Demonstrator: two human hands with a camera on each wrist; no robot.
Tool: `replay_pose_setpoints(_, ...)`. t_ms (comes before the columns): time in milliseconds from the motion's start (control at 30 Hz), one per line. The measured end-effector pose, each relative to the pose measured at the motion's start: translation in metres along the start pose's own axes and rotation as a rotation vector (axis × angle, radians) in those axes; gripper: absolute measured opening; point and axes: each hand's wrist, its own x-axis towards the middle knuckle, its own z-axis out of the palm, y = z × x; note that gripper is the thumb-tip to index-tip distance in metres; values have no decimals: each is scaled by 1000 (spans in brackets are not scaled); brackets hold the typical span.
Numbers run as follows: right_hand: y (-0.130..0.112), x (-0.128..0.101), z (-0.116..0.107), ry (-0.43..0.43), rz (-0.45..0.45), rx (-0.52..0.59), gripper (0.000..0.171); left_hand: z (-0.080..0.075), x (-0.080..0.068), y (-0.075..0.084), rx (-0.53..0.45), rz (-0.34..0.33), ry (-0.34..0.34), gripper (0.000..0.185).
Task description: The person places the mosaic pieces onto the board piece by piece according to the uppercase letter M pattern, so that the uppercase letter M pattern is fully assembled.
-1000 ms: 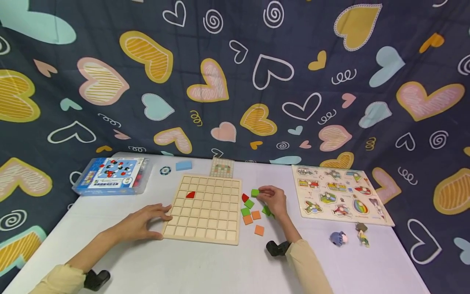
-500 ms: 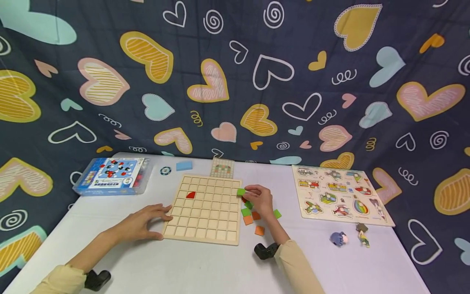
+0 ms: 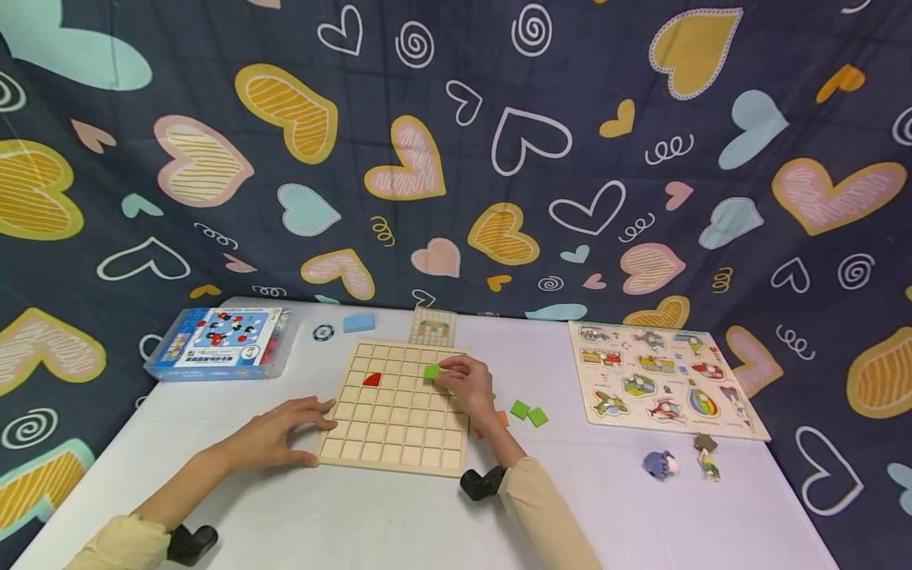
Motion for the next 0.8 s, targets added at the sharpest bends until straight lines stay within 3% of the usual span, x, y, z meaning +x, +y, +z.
replay_pose_setpoints(267,-18,-6,23,-63,-60,-5,25,0,0,0,1,-1,-2,51)
replay_pose_setpoints(567,16,12,47,-40,-79,-68,21,2,-2,-1,-13,9,-1,52)
replay_pose_setpoints(800,16,15,58,-38,-104,-88,21,1,-1,-1,-7,16,4,51)
